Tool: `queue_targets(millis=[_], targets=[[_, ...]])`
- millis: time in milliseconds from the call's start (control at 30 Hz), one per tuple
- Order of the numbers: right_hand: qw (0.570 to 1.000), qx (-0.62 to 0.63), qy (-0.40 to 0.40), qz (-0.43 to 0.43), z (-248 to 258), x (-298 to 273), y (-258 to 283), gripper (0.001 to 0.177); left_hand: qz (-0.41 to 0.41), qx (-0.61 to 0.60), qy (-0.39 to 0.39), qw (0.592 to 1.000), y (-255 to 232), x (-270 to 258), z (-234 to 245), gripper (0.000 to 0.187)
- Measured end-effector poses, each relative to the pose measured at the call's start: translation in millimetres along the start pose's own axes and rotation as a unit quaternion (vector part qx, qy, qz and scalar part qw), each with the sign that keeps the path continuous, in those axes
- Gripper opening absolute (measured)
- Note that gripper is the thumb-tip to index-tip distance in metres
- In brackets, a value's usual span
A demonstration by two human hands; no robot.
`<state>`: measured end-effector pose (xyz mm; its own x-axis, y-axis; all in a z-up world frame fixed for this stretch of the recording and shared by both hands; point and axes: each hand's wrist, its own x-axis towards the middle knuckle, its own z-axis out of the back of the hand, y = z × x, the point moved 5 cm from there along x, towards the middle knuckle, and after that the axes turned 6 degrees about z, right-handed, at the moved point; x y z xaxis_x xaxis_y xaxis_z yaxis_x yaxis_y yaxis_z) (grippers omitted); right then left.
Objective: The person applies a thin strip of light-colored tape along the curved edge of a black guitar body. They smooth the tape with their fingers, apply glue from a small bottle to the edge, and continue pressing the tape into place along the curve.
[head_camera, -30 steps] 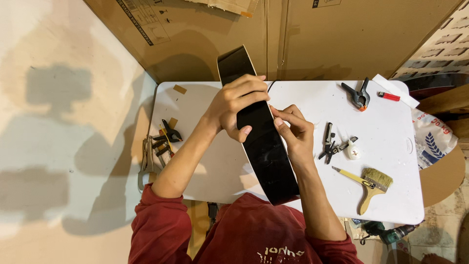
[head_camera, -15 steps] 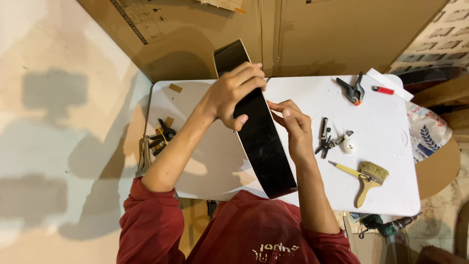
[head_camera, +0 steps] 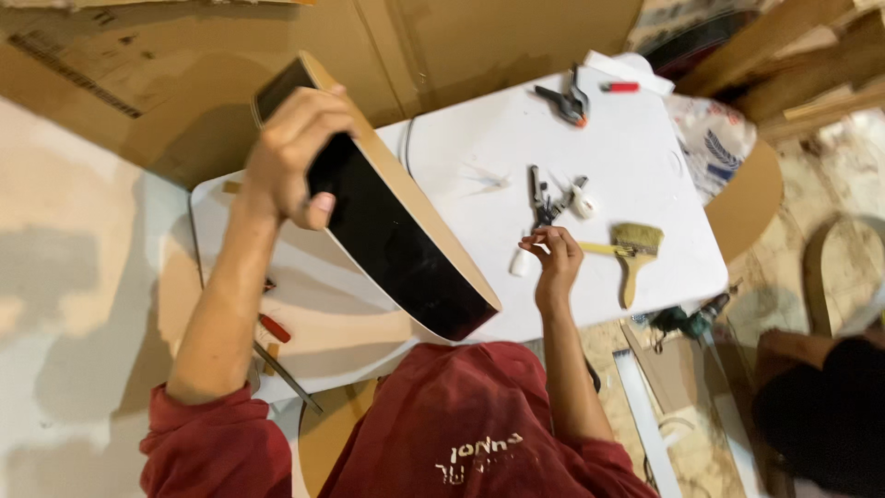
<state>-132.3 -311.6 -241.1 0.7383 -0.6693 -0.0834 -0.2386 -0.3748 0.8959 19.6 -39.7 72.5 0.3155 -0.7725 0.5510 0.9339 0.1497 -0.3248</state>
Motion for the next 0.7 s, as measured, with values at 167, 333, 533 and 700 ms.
queue_targets(millis=[167,333,533,700], targets=[[0.990,-0.024,-0.133,0.031,52.9,-16.4,-67.6,0.022,-0.013,0.024,-0.008,1.000,10.9,-1.1,-1.2,0.083],[0.978,-0.083,-0.189,0.019,96.7,-11.3,-101.9,0.017,-0.021,0.034,-0.021,0.999,8.6,-5.7,-1.3,0.079],[0.949,-0.248,-0.184,0.064,133.6,46.2,-118.2,0.010,-0.023,0.049,-0.045,0.998,-4.6,-5.5,-5.0,0.088],[0.833,-0.508,-0.113,0.186,128.9,107.6,-94.8,0.039,-0.055,0.087,-0.073,0.992,-12.9,-7.3,-7.6,0.091]])
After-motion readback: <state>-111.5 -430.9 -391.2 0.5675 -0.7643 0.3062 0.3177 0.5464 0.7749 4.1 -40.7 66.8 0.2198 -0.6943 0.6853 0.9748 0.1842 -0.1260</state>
